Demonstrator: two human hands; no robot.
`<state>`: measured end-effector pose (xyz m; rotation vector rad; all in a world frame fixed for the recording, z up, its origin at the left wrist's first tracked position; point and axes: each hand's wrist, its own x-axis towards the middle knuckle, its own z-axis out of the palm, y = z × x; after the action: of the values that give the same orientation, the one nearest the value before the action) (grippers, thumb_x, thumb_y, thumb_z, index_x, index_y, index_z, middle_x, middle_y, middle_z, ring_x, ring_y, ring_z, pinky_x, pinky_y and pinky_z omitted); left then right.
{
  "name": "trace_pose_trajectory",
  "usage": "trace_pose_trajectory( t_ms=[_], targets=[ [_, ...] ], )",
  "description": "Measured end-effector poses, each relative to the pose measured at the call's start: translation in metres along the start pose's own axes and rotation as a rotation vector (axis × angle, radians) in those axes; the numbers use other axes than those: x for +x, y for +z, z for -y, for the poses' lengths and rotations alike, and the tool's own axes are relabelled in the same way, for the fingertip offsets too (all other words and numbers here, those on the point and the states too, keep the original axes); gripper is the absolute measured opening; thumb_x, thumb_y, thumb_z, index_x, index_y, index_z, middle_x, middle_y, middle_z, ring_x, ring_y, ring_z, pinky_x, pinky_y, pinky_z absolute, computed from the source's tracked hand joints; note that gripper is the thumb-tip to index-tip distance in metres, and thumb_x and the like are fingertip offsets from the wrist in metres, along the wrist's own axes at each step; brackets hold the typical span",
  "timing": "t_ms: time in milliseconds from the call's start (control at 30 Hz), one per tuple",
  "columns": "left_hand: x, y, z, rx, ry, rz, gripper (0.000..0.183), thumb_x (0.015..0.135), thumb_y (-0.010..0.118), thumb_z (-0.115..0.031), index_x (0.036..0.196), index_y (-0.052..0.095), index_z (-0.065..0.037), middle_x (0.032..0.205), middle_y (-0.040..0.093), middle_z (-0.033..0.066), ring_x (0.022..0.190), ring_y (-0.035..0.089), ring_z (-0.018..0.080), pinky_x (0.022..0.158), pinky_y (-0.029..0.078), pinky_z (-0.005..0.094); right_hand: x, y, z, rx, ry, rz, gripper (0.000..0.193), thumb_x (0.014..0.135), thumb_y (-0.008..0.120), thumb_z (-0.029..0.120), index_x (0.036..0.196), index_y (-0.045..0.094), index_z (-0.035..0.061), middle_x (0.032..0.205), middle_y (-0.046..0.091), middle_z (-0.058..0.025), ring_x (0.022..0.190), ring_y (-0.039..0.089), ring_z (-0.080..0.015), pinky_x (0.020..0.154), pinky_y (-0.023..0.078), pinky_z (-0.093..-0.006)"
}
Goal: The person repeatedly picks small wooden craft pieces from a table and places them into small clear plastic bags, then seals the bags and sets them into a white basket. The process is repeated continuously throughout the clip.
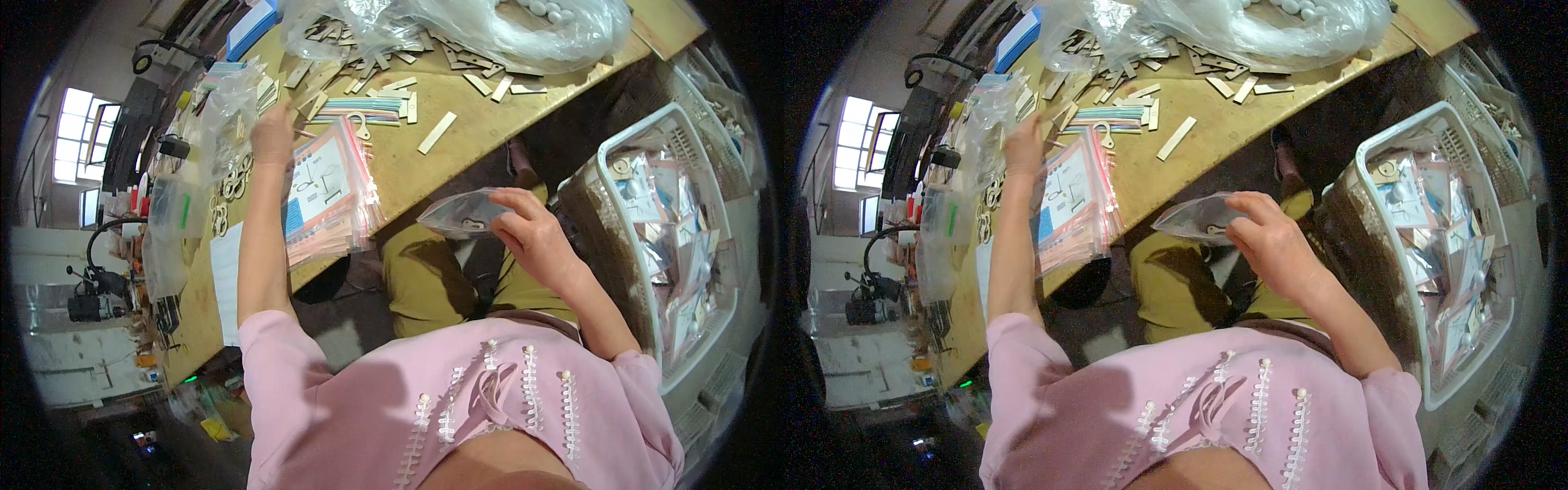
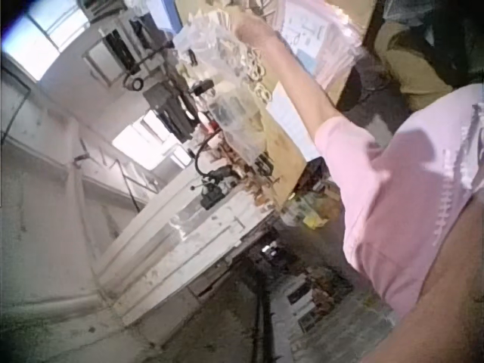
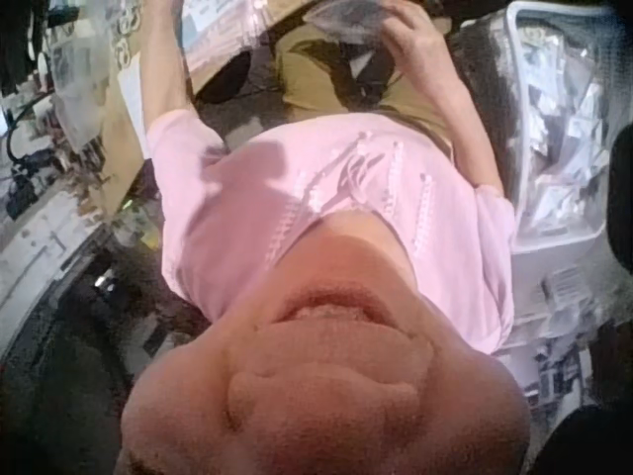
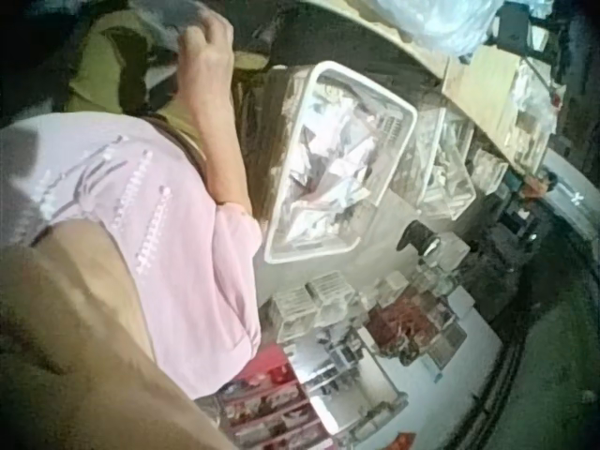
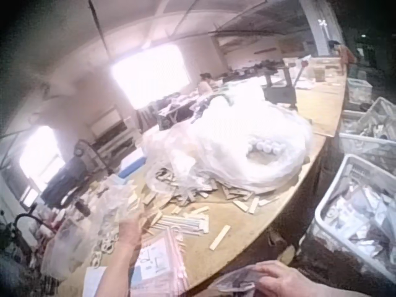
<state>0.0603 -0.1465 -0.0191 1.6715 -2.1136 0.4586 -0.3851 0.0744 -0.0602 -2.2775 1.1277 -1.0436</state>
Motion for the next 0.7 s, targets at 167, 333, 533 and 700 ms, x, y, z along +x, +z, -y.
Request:
trace_pose_trajectory(
  t_ms=[167,333,533,700],
  targets=[
    [-0.035,-0.069,-0.131,-1.038,-0.22,-0.039,0.021,0.095,0.068,-0.006,0.116,0.072,-0.002,0.099,0.076,0.0087,0.089,0.071,0.0166,0.081,0.056,0.0323,0.0,-0.01,-0.007,0.033,0.019,-0.04,0.016,0.082,0.075,-0.001,0.093,0.065,0.0,0.13,0.064,-0.0208,0.123,0.06,-0.0406,0.101,0.053,-0.0456],
    [-0.095,-0.113,-0.223,-0.825,0.277,0.19,0.021,0.089,0.072,-0.003,0.109,0.073,-0.003,0.104,0.075,0.012,0.101,0.071,0.0269,0.09,0.055,0.0374,0.015,-0.014,0.002,0.076,-0.047,-0.066,0.015,0.083,0.075,-0.001,0.093,0.064,-0.0011,0.131,0.064,-0.0211,0.124,0.061,-0.0411,0.101,0.053,-0.0455],
    [-0.074,-0.079,-0.236,-0.836,0.41,0.397,0.025,0.086,0.078,-0.006,0.111,0.073,-0.004,0.112,0.074,0.0126,0.106,0.07,0.0284,0.094,0.054,0.0368,0.005,-0.013,0.006,0.082,-0.032,-0.028,0.014,0.085,0.076,-0.002,0.093,0.064,-0.0008,0.134,0.063,-0.0183,0.121,0.062,-0.0393,0.097,0.055,-0.0446],
    [0.015,-0.012,-0.178,-0.628,0.051,0.1,0.017,0.095,0.071,-0.019,0.104,0.078,-0.006,0.095,0.079,0.0101,0.084,0.075,0.0195,0.076,0.056,0.0312,-0.021,-0.018,-0.009,0.033,0.069,-0.023,0.014,0.084,0.076,-0.002,0.091,0.064,-0.0015,0.132,0.064,-0.0198,0.12,0.062,-0.0409,0.095,0.055,-0.0442]
  ],
)
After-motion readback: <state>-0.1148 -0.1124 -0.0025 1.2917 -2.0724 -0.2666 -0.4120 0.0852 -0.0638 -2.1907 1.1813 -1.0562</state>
